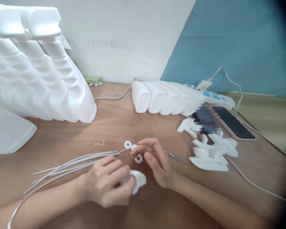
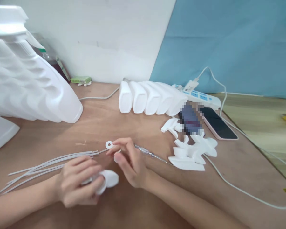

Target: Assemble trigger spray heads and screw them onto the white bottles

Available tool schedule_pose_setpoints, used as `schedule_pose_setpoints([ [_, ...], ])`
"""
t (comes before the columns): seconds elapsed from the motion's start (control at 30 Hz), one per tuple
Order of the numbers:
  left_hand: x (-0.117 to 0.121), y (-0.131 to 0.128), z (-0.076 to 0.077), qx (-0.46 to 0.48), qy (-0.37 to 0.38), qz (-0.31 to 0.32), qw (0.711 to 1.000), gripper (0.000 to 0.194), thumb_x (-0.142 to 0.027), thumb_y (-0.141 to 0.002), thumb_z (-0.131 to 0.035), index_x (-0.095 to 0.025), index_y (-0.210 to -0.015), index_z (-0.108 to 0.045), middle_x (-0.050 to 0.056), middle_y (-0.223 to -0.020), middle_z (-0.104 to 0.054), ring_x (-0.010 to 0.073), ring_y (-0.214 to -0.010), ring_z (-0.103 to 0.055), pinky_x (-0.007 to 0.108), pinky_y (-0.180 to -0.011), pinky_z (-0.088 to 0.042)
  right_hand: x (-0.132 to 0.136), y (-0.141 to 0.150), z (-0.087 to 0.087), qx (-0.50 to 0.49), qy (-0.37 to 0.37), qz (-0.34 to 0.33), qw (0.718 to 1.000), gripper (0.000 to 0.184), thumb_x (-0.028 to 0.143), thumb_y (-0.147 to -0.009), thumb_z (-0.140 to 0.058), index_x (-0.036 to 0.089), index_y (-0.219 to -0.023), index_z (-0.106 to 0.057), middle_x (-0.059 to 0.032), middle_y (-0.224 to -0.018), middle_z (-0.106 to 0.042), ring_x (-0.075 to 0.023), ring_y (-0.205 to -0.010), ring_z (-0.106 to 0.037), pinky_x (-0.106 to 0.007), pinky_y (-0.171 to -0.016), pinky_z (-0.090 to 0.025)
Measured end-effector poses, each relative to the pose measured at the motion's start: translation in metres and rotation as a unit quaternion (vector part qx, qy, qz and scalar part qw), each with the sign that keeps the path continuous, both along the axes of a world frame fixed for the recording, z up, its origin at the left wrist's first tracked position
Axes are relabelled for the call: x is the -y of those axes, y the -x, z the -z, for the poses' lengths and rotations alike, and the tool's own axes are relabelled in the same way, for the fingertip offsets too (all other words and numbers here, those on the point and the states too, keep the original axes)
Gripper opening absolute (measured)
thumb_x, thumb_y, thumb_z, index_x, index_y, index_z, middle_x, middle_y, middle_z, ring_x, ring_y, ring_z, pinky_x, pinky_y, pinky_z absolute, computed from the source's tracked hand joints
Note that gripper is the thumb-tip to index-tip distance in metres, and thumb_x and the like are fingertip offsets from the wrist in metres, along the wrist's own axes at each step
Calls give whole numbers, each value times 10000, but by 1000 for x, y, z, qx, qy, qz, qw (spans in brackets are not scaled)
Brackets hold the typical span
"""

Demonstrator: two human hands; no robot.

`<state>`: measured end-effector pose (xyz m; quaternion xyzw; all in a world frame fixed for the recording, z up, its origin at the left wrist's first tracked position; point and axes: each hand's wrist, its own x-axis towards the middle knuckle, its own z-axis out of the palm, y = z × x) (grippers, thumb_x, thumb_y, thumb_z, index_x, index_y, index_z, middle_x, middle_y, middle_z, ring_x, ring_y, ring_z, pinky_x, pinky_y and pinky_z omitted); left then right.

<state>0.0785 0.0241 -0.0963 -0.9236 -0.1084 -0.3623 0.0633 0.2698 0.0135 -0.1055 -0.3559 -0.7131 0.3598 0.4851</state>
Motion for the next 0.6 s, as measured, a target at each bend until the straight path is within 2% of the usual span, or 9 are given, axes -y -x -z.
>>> schedule_pose_setpoints([
  [0.07,5,0,4,12,-31,88,996,63,-216,-699,-573,-197,-750,-605,42,-688,-638,170,-581,-551,299,-515,-463,-4,-1,-2,-10,39,52,998,149,210,-947,-325,228,-1055,-426,-19,-813,-656,-133,-734,-632,-271,-646,-519],
  [0.13,8,-2,7,18,-39,140,989,81,-214,-722,-544,-211,-742,-622,36,-721,-640,159,-597,-548,281,-506,-458,-10,2,-4,70,-27,68,995,116,171,-915,-407,215,-975,-495,-18,-797,-653,-134,-722,-614,-266,-638,-494],
  [0.2,8,-2,9,20,-28,157,987,112,-216,-736,-523,-210,-762,-633,38,-737,-636,151,-597,-539,265,-479,-434,-17,7,-6,185,-130,51,973,113,127,-870,-479,195,-921,-554,-34,-841,-658,-151,-754,-585,-294,-670,-463],
  [0.27,5,-3,8,20,-7,149,989,92,-207,-734,-543,-207,-771,-627,27,-711,-628,132,-531,-488,253,-438,-383,-23,15,-7,286,-213,36,934,123,116,-848,-510,177,-922,-587,-48,-906,-663,-180,-806,-552,-334,-708,-430],
  [0.37,0,-3,4,5,34,113,993,63,-181,-719,-569,-197,-766,-609,9,-661,-614,115,-463,-394,255,-425,-332,-26,25,-5,381,-261,36,886,138,159,-843,-540,160,-964,-607,-54,-958,-661,-217,-869,-508,-370,-747,-392],
  [0.5,-2,-4,3,-5,110,66,992,86,-153,-725,-536,-157,-788,-594,28,-708,-613,133,-556,-455,255,-502,-391,-27,30,-2,405,-290,25,867,116,184,-856,-536,179,-919,-633,-30,-880,-668,-216,-859,-486,-372,-745,-359],
  [0.6,-1,-2,6,4,127,43,991,87,-122,-758,-512,-146,-817,-572,32,-706,-596,137,-579,-466,247,-527,-406,-26,24,-5,399,-310,43,862,120,142,-840,-544,170,-910,-637,-31,-825,-670,-208,-835,-483,-355,-712,-357],
])
